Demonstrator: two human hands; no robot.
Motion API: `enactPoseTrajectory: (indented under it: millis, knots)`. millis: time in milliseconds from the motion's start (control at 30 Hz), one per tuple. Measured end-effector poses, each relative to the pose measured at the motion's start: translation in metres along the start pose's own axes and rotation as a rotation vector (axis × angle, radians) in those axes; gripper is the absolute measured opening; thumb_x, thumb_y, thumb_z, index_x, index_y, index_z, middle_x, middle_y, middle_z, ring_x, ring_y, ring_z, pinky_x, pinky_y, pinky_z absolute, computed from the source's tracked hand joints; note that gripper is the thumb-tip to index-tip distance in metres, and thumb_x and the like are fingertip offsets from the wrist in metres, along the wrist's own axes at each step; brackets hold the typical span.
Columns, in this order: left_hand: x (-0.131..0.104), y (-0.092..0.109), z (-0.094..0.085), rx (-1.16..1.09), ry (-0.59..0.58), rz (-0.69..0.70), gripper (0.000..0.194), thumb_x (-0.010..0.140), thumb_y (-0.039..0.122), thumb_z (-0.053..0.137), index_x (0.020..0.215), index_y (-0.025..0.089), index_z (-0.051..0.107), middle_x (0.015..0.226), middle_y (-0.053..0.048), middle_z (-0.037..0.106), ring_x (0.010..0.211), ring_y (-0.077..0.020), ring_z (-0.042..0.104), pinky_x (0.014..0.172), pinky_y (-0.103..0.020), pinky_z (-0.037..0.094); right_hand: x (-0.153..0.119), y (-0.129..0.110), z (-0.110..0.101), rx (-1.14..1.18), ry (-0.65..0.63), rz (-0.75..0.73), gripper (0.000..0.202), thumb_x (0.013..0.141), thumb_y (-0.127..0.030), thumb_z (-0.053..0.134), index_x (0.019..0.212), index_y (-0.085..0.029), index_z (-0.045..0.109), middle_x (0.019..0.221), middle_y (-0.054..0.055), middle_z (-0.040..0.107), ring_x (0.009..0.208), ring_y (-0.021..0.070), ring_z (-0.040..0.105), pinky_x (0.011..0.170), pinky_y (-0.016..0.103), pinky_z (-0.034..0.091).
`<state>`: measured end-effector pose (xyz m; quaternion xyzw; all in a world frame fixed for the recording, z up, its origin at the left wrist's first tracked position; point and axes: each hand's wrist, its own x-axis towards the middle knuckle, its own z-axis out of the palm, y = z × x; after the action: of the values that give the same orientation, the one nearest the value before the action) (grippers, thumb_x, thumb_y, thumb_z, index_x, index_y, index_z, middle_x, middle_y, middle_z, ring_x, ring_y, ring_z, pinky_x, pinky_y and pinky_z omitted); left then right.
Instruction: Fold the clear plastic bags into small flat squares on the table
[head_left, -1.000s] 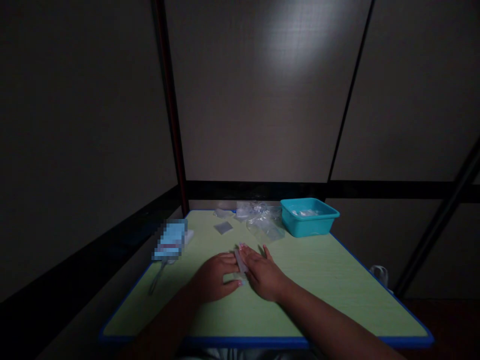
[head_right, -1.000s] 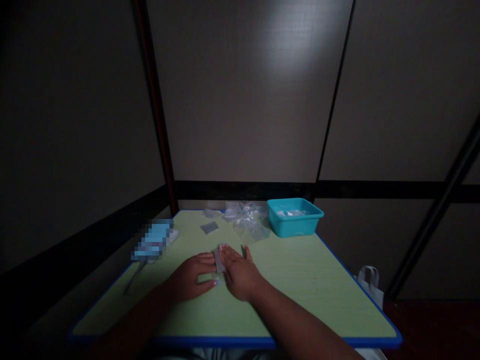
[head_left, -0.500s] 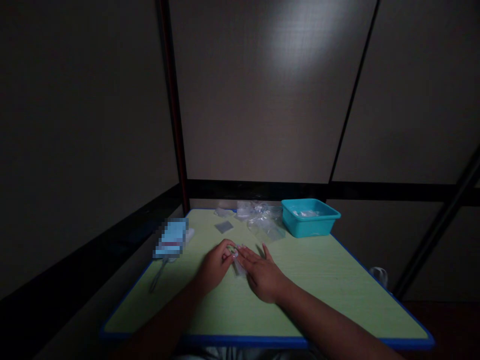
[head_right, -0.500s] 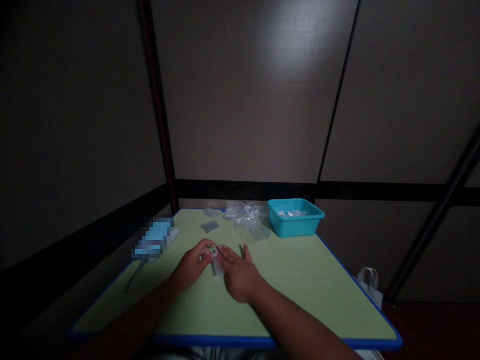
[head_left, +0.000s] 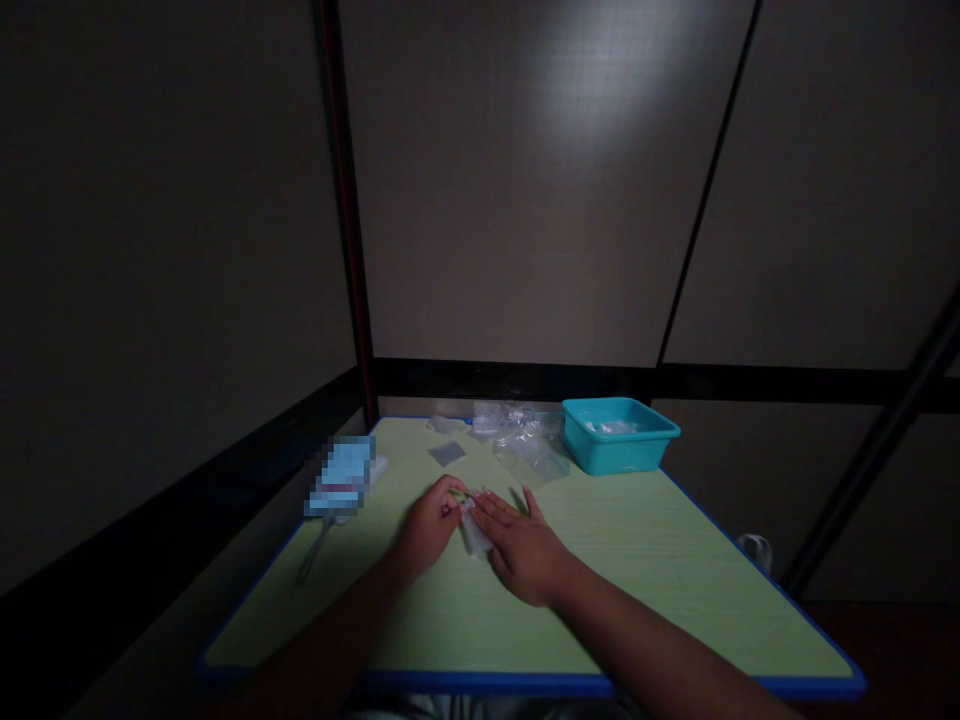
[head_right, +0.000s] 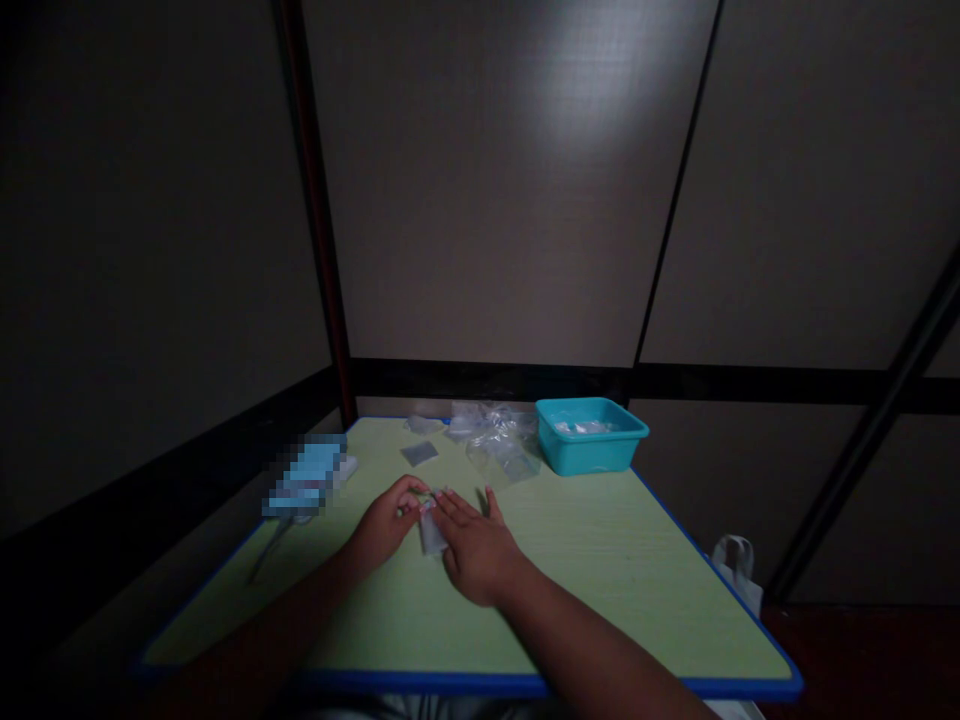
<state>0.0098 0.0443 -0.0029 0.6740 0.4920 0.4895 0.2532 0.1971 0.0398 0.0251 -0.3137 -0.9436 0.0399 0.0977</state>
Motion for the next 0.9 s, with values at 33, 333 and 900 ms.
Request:
enactPoseTrajectory:
  millis: [33,333,900]
  knots:
    - [0.0,-0.001,0.0,0.004,0.005,0.0,0.016,0.073,0.016,0.047,0.089,0.019,0.047,0.059,0.006,0.05,0.057,-0.0119,0.051,0.056,-0.022,0.037,0.0,0.0,-0.001,0.01,0.005,0.0,0.06,0.082,-0.03,0.035,0.139,-0.023,0.015,0.144,0.005,0.017,0.132,0.0202,0.012,0.101,0.052,-0.01]
    - [-0.001,-0.005,0.0,0.098,0.017,-0.018,0.016,0.073,0.015,0.044,0.087,0.019,0.048,0.06,0.006,0.05,0.059,-0.0122,0.051,0.058,-0.022,0.038,-0.01,0.006,-0.007,0.066,-0.014,-0.025,0.061,0.087,-0.05,0.027,0.14,-0.023,0.011,0.144,0.009,0.018,0.131,0.0221,0.016,0.102,0.053,-0.004]
    - [-0.023,0.033,-0.002,0.766,0.011,0.172,0.017,0.069,0.03,0.06,0.084,0.023,0.055,0.096,-0.003,0.053,0.097,-0.0234,0.042,0.084,-0.036,0.031,-0.008,0.009,0.002,0.088,-0.058,-0.051,0.068,0.085,-0.058,0.023,0.14,-0.021,0.009,0.144,0.01,0.014,0.132,0.0216,0.012,0.103,0.051,-0.006]
